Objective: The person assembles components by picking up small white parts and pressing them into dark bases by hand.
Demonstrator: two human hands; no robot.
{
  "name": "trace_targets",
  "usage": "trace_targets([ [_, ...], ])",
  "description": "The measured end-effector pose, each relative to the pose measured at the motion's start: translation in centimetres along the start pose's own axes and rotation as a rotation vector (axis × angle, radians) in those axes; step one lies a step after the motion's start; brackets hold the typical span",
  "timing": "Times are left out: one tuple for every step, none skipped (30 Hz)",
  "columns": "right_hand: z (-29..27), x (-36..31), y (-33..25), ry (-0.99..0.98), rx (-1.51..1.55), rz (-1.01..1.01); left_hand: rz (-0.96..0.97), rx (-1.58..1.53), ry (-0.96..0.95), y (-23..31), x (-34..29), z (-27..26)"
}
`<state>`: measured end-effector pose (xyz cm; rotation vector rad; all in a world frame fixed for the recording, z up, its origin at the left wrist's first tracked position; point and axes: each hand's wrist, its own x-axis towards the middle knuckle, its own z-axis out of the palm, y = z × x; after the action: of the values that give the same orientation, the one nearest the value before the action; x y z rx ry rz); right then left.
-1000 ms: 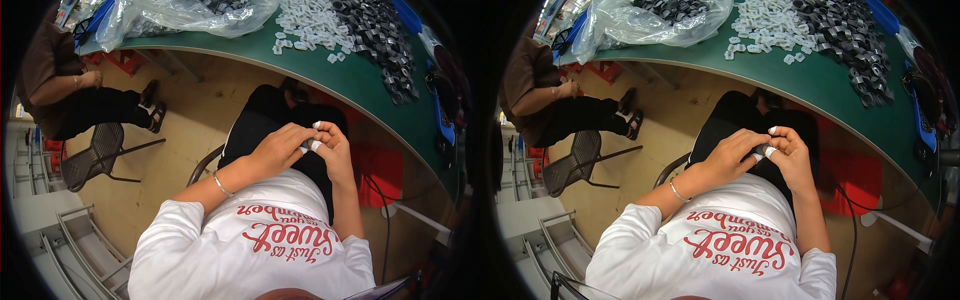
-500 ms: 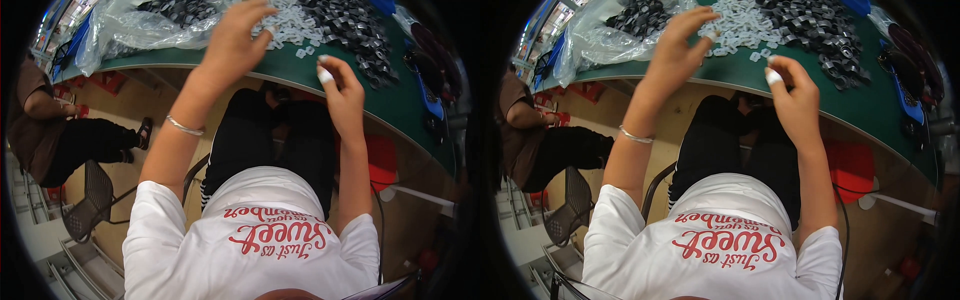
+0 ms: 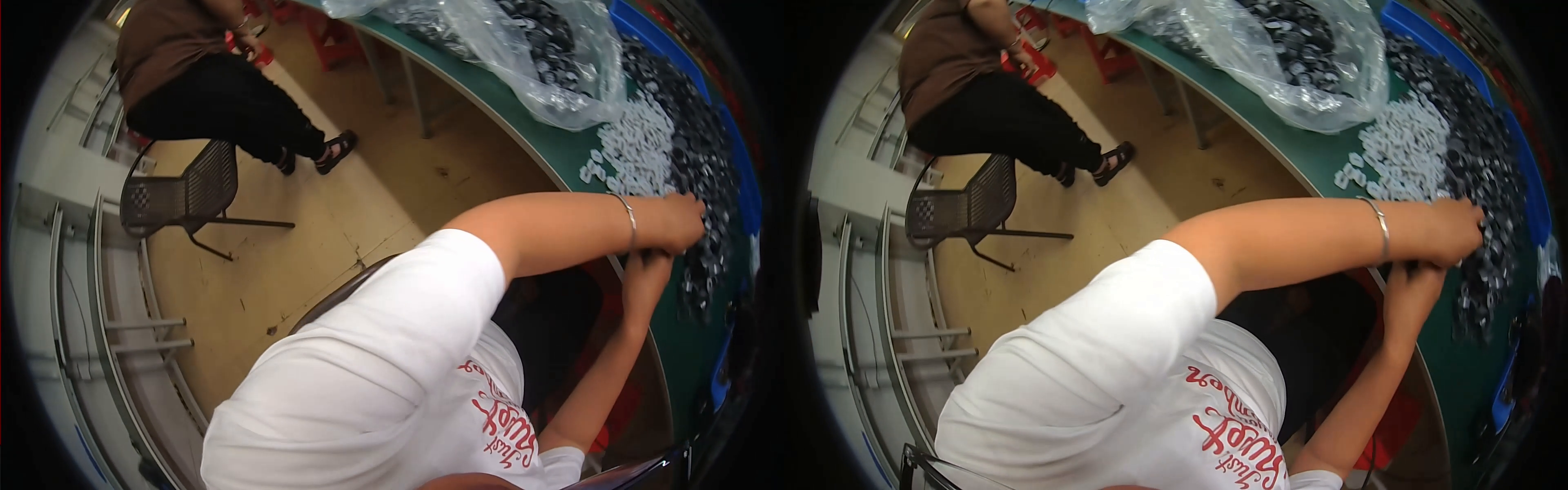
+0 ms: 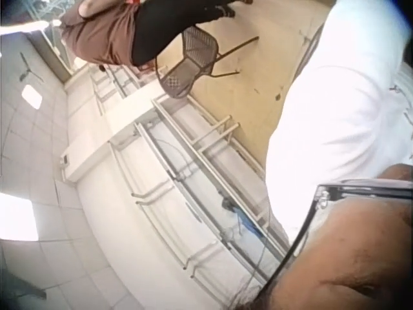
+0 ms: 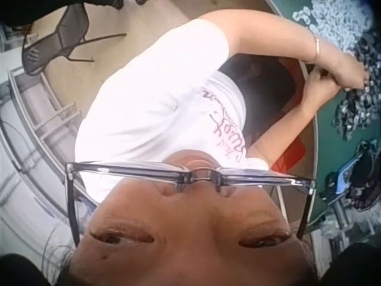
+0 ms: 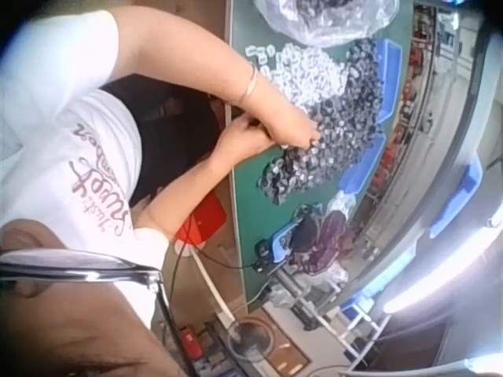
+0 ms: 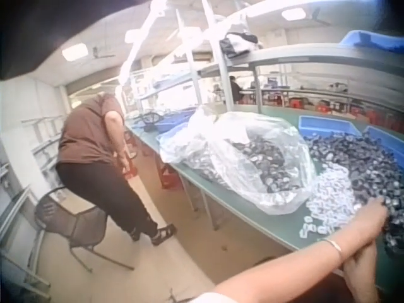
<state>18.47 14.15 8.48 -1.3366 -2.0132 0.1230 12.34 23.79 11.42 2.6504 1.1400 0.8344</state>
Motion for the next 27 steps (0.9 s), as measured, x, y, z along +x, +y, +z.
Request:
trace_targets([
  [0.0, -0.1, 0.0, -0.010, 0.008, -0.013, 0.017, 0.046, -0.013, 0.3, 0.3, 0.1],
  [0.0, -0.2, 0.0, 0.000, 0.018, 0.027, 0.029, 0.051, -0.023, 0.5, 0.6, 0.3],
  [-0.1, -0.4, 0.1, 0.008, 0.027, 0.067, 0.040, 0.056, -0.034, 0.7, 0.9, 0.7],
  [0.1, -0.2, -0.2, -0.031, 0.102, 0.120, 0.017, 0.070, -0.021, 0.1, 1.4, 1.2],
  [0.3, 0.0, -0.4, -0.042, 0.113, 0.098, 0.018, 0.065, -0.057, -0.4, 1.9, 1.7],
  [0.2, 0.0, 0.1, -0.052, 0.130, 0.124, 0.048, 0.047, -0.106, -0.3, 2.3, 1.8],
  [0.2, 0.1, 0.5, -0.063, 0.148, 0.151, 0.056, 0.048, -0.110, -0.4, 2.7, 1.8],
  [0.4, 0.2, 0.7, -0.056, 0.148, 0.156, 0.069, 0.062, -0.190, -0.4, 3.0, 1.8],
  [0.4, 0.2, 0.8, -0.043, 0.152, 0.159, 0.080, 0.077, -0.269, -0.3, 3.3, 1.8],
  [0.4, 0.3, 0.7, -0.031, 0.156, 0.162, 0.084, 0.080, -0.270, -0.3, 3.4, 1.8],
  [0.4, 0.3, 0.6, -0.027, 0.157, 0.162, 0.112, 0.076, -0.255, -0.3, 3.4, 1.8],
  [0.2, 0.3, 0.2, -0.025, 0.155, 0.169, 0.137, 0.071, -0.239, -0.3, 3.3, 1.7],
  [0.1, 0.3, -0.1, -0.024, 0.153, 0.174, 0.137, 0.074, -0.239, -0.3, 3.2, 1.6],
  [0.1, 0.3, 0.0, -0.023, 0.154, 0.171, 0.132, 0.056, -0.210, -0.4, 3.0, 1.4],
  [0.0, 0.2, 0.2, -0.050, 0.137, 0.168, 0.130, 0.036, -0.184, -0.2, 2.8, 1.3],
  [0.0, 0.1, 0.2, -0.078, 0.119, 0.165, 0.132, 0.037, -0.184, -0.4, 2.5, 1.2],
  [-0.1, 0.1, 0.2, -0.076, 0.119, 0.165, 0.132, -0.124, -0.078, -0.7, 2.2, 1.0],
  [-0.1, 0.1, -0.2, -0.042, 0.047, 0.088, 0.129, -0.283, 0.029, -0.9, 1.8, 0.7],
  [-0.2, 0.2, -0.5, -0.008, -0.025, 0.011, 0.129, -0.280, 0.029, -0.9, 1.5, 0.5],
  [-0.2, 0.2, -0.8, -0.007, -0.023, 0.010, 0.009, -0.536, 0.141, -0.8, 1.2, 0.3],
  [-0.2, 0.3, -1.0, 0.008, 0.002, -0.009, -0.112, -0.792, 0.252, -0.7, 0.7, -0.2],
  [-0.3, 0.3, -1.1, 0.024, 0.027, -0.027, -0.236, -1.072, 0.217, -0.5, 0.2, -1.4],
  [-0.4, 0.3, -1.3, 0.027, 0.026, -0.026, -0.233, -1.071, 0.215, -0.4, 0.4, -1.6],
  [-0.4, 0.3, -1.6, 0.006, 0.007, 0.010, -0.352, -1.354, 0.235, -0.4, 0.5, -1.9],
  [-0.5, 0.3, -1.8, -0.015, -0.012, 0.046, -0.472, -1.637, 0.253, -0.4, 0.4, -2.2],
  [-0.5, 0.4, -2.0, -0.014, -0.009, 0.042, -0.509, -1.732, 0.277, -0.7, 0.5, -2.3],
  [-0.6, 0.4, -2.0, -0.033, 0.002, 0.055, -0.507, -1.731, 0.280, -0.8, 0.4, -2.4],
])
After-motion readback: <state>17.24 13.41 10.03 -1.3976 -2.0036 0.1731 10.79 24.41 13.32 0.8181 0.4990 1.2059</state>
